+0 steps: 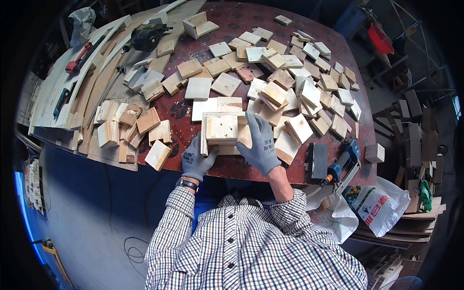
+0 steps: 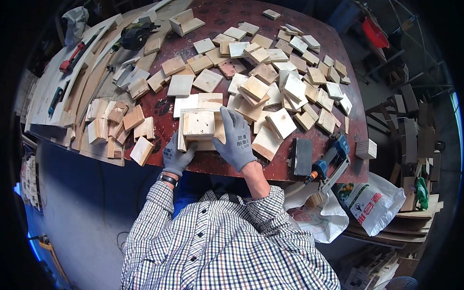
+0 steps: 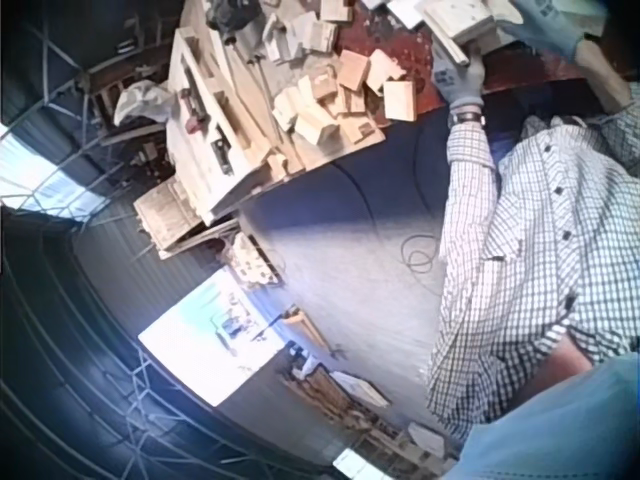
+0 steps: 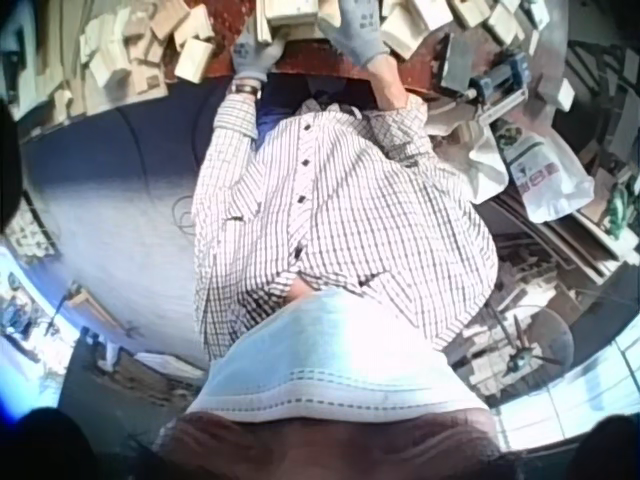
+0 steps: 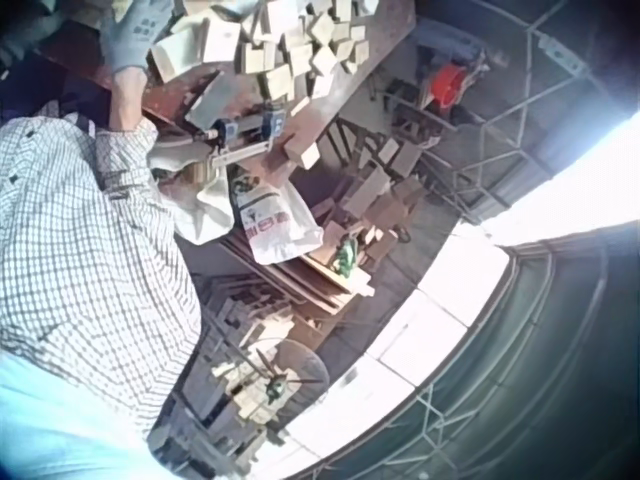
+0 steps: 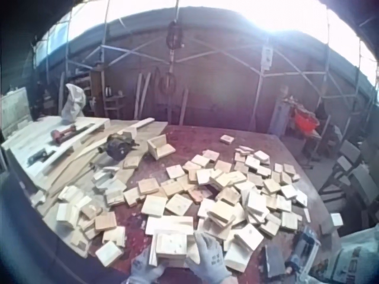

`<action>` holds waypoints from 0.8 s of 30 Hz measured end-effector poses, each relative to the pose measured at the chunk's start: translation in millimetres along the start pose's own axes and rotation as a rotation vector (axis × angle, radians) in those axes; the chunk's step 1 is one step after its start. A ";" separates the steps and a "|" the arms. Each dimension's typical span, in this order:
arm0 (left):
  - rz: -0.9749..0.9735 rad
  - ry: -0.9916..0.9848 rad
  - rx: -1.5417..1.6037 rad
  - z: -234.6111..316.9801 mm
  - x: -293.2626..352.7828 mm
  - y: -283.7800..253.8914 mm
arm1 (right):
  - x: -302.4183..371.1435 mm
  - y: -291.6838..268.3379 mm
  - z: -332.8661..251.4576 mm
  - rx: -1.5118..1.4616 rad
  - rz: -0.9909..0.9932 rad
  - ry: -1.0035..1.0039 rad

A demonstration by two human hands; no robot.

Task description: The person assembles small wooden boxes by hand on a cluttered workbench. They pick up wooden pieces, fit them together, and place completed boxes on the table.

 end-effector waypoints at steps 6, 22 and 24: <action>-0.031 -0.033 -0.009 -2.1 2.9 -2.5 | -10.6 0.3 -28.2 -0.008 -0.051 -0.012; -0.009 0.016 -0.030 3.4 3.1 0.9 | -32.4 -41.0 -36.5 -0.173 -0.045 0.008; -0.063 -0.001 -0.041 -2.1 6.5 7.1 | -49.3 -45.2 -63.8 -0.152 -0.079 -0.086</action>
Point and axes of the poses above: each hand's wrist, its own x-axis away from the middle knuckle, its own y-axis out of the palm, z = x × y, the point moved 9 cm from there along -x, towards the middle knuckle, and after that the axes turned 5 degrees about -z, right-handed, at the moved point
